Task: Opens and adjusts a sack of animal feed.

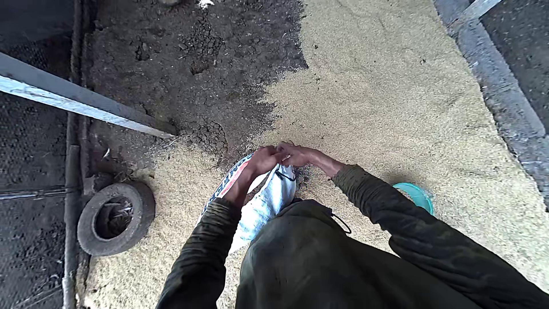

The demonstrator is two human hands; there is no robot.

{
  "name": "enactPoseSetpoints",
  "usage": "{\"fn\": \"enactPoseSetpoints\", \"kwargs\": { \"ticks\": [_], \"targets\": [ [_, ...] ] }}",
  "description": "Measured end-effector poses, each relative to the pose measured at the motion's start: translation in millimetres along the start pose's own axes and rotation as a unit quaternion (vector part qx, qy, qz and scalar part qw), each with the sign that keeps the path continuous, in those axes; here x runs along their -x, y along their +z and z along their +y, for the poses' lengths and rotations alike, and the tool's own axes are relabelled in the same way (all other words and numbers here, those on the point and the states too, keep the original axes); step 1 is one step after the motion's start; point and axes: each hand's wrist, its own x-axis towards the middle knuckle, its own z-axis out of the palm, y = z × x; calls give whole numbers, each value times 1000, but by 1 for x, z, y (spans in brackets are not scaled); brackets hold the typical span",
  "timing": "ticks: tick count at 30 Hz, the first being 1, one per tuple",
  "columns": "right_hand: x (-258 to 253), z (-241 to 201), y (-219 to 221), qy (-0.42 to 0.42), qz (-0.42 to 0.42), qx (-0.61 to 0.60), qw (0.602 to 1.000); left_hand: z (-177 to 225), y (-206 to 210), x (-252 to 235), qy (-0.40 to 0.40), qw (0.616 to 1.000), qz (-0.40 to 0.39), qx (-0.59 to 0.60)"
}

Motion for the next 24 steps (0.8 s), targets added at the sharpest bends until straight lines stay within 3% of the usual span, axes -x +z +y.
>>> {"fn": "enactPoseSetpoints", "kwargs": {
  "ticks": [2,6,8,10,13,15,17,20,22,24],
  "targets": [
    [6,-5,-7,-38,5,23,999,-29,4,2,48,997,14,54],
    [16,-15,-16,-54,7,36,998,-59,2,14,103,994,28,11],
    [16,-13,-18,-62,24,5,998,-25,-18,32,107,992,70,-9],
    [15,-18,-22,-55,29,0,998,38,-46,58,142,985,48,-90],
    [24,-46,-40,-134,71,-67,986,90,-77,89,192,975,65,-95],
    [40,-73,-67,-225,108,-46,967,65,-89,83,199,976,82,-48],
    [53,-85,-87,-287,93,-1,953,15,-86,71,173,981,76,-34],
    [65,-83,-95,-308,53,8,950,-43,-78,64,116,989,65,-59],
    [69,-80,-91,-316,47,-36,947,-41,-79,77,116,990,66,35],
    [73,-80,-94,-315,93,-108,938,-6,-97,104,210,954,65,202]
  ]
}}
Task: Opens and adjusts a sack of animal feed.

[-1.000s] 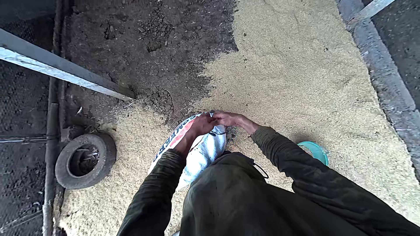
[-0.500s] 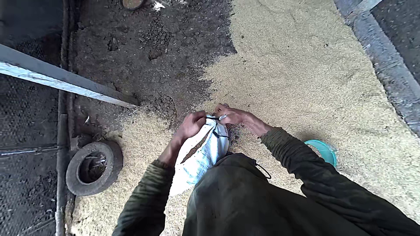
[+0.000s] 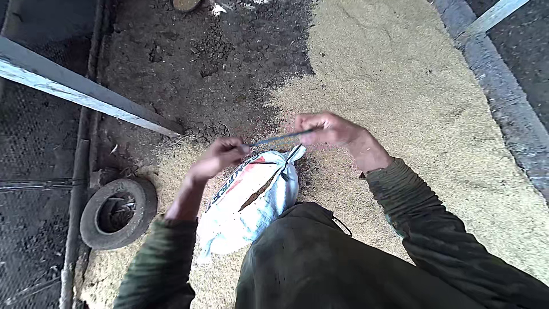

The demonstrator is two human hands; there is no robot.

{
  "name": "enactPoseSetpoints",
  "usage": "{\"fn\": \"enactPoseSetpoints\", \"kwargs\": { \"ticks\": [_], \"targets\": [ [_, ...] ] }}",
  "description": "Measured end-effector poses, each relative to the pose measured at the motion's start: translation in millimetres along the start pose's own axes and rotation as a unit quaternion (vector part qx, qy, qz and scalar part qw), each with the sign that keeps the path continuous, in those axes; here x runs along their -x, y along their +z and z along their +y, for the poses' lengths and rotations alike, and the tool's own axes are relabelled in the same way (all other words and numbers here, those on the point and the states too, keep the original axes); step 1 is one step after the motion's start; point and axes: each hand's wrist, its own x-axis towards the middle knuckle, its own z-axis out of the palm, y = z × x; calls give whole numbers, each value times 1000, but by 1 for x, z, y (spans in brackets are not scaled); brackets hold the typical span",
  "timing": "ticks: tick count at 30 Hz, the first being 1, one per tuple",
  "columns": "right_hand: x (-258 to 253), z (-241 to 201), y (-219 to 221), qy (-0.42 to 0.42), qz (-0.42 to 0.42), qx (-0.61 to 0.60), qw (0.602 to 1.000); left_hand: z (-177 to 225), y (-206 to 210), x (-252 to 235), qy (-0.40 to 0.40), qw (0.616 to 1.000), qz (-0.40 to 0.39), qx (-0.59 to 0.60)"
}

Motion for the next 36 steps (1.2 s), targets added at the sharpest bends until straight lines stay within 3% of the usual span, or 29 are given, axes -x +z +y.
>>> {"fn": "enactPoseSetpoints", "kwargs": {
  "ticks": [1,4,7,10,11,13,15,16,17,19,21,23,25,27,30,34,36],
  "targets": [
    [0,0,-4,14,35,-23,999,37,-2,5,58,996,-25,64],
    [-2,5,-10,71,151,-159,973,147,-9,28,185,976,-71,96],
    [-9,-3,-37,51,317,-250,914,173,-31,36,225,970,22,93],
    [4,8,-96,35,521,-304,797,112,-27,21,87,971,217,-57],
    [17,18,-115,68,602,-283,744,71,-15,15,9,967,230,-112],
    [51,41,-136,226,705,-125,660,-31,19,10,-123,957,164,-204],
    [91,61,-118,385,674,-3,630,-114,65,12,-206,940,74,-263],
    [105,68,-95,438,631,51,638,-136,82,11,-234,928,40,-285],
    [110,71,-60,480,561,105,666,-145,93,8,-252,919,20,-304],
    [99,72,37,517,368,155,757,-147,102,1,-262,907,3,-330],
    [81,83,135,420,161,148,881,-147,100,-4,-250,906,-20,-342],
    [53,90,195,279,27,212,936,-151,90,-11,-217,915,-38,-339],
    [26,101,218,243,-94,281,924,-158,80,-15,-192,921,-31,-337],
    [8,115,224,290,-182,327,881,-160,66,-19,-196,918,-31,-344],
    [16,116,223,312,-211,334,864,-168,46,-27,-236,895,-39,-376],
    [74,88,221,312,-222,303,872,-173,26,-47,-243,861,-96,-436],
    [106,78,232,317,-203,294,878,-178,3,-55,-259,850,-76,-452]
  ]
}}
